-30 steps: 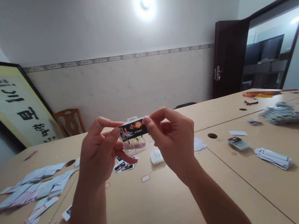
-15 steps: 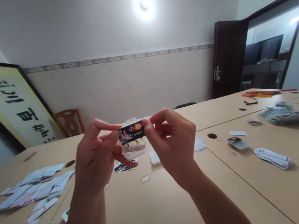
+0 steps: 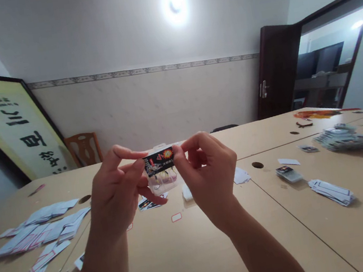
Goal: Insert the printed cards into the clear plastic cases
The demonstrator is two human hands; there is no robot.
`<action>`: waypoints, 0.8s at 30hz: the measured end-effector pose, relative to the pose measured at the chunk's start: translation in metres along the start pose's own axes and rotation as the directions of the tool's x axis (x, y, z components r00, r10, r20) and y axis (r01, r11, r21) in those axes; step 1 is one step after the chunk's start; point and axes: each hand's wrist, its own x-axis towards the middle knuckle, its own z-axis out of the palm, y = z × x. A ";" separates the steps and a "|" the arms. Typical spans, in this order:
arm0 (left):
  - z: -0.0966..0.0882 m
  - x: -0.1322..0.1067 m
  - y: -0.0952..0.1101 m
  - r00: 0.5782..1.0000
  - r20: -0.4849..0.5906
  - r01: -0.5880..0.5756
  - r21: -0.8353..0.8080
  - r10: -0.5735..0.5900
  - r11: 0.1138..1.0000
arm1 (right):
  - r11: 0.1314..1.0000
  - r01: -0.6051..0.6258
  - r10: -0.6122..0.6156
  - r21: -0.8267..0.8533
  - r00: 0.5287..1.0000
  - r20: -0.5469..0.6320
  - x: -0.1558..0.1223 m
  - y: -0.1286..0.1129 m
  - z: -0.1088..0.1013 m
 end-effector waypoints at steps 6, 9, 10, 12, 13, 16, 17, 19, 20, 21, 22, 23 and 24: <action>0.000 0.000 0.000 1.000 -0.002 -0.011 0.002 0.011 1.000 | 1.000 0.009 -0.009 0.002 1.000 -0.013 0.000 0.002 0.002; 0.000 0.001 -0.001 1.000 -0.003 -0.008 0.013 0.008 1.000 | 1.000 0.006 -0.006 -0.010 1.000 -0.010 0.000 0.003 0.003; 0.000 0.001 -0.001 1.000 -0.003 -0.018 0.013 0.018 1.000 | 1.000 0.005 -0.005 -0.018 1.000 -0.008 0.000 0.004 0.003; 0.000 0.001 -0.003 0.999 -0.001 -0.050 0.010 0.050 0.999 | 0.999 0.001 -0.002 -0.034 1.000 -0.007 0.000 0.004 0.003; 0.000 0.002 -0.004 0.998 -0.001 -0.064 0.008 0.064 0.998 | 0.999 -0.001 0.001 -0.041 1.000 -0.012 0.000 0.005 0.004; 0.000 0.002 -0.005 0.997 -0.003 -0.073 0.003 0.073 0.997 | 0.999 -0.018 0.017 -0.033 1.000 -0.024 0.000 0.005 0.004; 0.001 0.002 -0.005 0.997 -0.004 -0.071 0.001 0.071 0.997 | 0.999 -0.028 0.028 -0.018 0.999 -0.026 0.000 0.005 0.005; 0.000 0.002 -0.006 0.998 -0.009 -0.066 -0.005 0.066 0.998 | 0.998 -0.053 0.054 0.030 0.998 -0.022 0.001 0.005 0.005; 0.000 0.003 -0.006 0.998 -0.010 -0.061 -0.009 0.061 0.998 | 0.996 -0.068 0.069 0.057 0.998 -0.014 0.002 0.005 0.005; 0.000 0.004 -0.006 0.999 -0.009 -0.053 -0.012 0.053 0.999 | 0.993 -0.084 0.084 0.084 0.996 -0.001 0.003 0.005 0.004; -0.001 0.005 -0.007 0.999 -0.004 -0.045 -0.017 0.045 0.999 | 0.988 -0.103 0.102 0.112 0.995 0.016 0.003 0.005 0.004; -0.002 0.006 -0.007 0.999 0.001 -0.039 -0.023 0.039 0.999 | 0.982 -0.125 0.121 0.141 0.992 0.034 0.005 0.004 0.003; -0.002 0.007 -0.008 0.999 0.008 -0.033 -0.030 0.033 0.999 | 0.974 -0.149 0.143 0.172 0.988 0.051 0.006 0.005 0.003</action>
